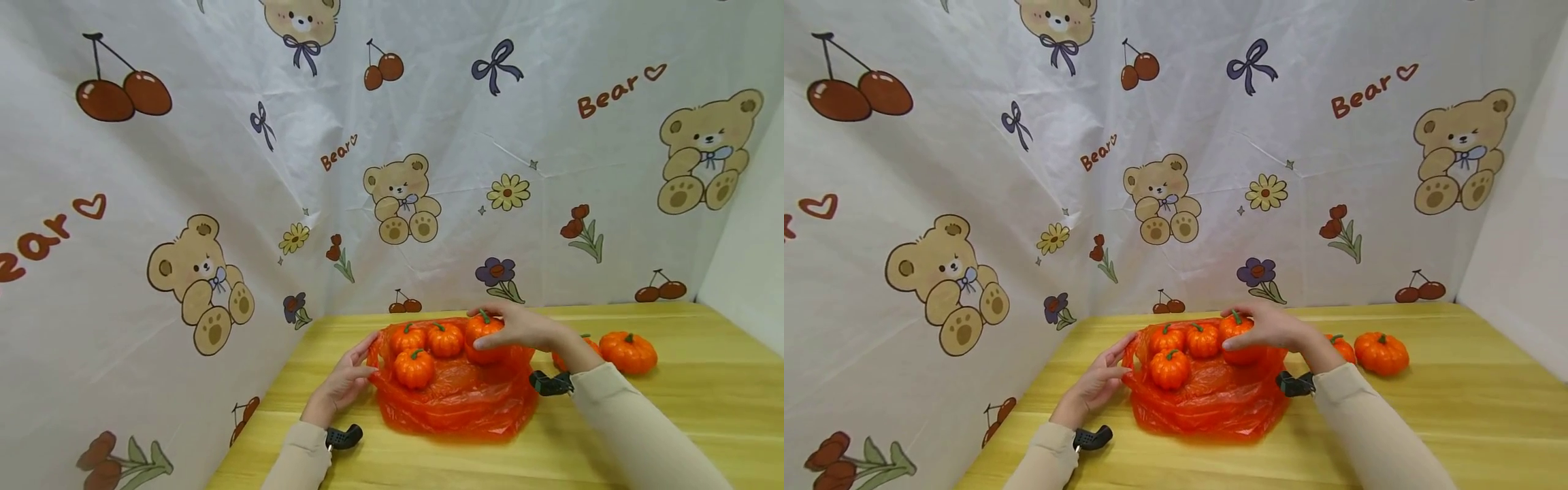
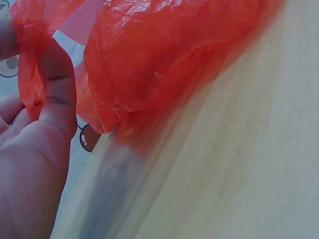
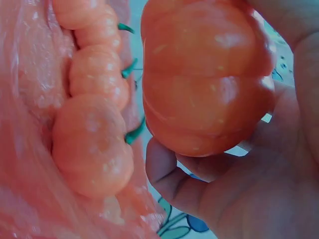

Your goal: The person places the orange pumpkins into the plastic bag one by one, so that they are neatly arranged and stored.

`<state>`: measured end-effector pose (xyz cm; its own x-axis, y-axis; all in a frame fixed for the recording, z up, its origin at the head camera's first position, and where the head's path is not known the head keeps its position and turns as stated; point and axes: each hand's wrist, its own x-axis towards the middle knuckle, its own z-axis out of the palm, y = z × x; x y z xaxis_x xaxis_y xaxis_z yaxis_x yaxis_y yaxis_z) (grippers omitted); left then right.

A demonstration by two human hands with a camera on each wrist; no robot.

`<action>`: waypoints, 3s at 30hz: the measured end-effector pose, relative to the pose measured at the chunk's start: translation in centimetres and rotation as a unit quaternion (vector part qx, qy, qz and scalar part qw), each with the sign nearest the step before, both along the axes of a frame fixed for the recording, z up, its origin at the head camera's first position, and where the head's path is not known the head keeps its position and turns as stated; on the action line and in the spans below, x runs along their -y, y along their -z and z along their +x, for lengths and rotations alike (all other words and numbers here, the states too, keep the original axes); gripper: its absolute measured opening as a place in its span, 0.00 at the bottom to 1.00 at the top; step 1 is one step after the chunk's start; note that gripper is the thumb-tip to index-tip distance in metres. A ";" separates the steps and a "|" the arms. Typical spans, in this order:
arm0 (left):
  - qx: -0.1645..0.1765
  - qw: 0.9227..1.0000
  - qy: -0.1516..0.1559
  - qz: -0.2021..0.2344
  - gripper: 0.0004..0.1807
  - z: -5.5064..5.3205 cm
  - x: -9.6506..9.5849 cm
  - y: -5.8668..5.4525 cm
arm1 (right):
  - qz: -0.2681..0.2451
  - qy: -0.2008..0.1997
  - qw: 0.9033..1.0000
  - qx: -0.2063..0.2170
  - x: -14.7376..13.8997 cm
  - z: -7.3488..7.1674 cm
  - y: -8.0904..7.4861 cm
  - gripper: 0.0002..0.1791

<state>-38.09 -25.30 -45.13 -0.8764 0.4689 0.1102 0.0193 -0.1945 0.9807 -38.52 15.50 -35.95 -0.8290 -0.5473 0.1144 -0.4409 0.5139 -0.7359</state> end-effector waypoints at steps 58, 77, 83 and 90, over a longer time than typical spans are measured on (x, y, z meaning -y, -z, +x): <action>0.008 1.000 -0.011 -0.001 0.50 0.1 -0.2 0.0 | 0.131 0.016 0.990 -0.057 7.3 0.7 4.3 0.42; 0.004 1.000 0.001 0.002 0.51 0.2 -0.1 0.4 | 0.070 0.042 0.992 -0.094 4.6 2.7 3.6 0.23; -0.002 1.000 0.005 0.004 0.51 0.3 -0.2 0.1 | 0.066 0.049 0.992 -0.091 2.6 3.1 2.6 0.23; 0.011 1.000 0.006 0.004 0.50 0.2 -0.3 0.4 | 0.044 0.063 0.993 -0.084 -0.9 3.4 2.8 0.25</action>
<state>-37.93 -25.00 -45.54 -0.8731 0.4782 0.0950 -0.0043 -0.2024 0.9793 -35.15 16.40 -38.73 -0.8650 -0.4538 0.2142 -0.4818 0.6316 -0.6075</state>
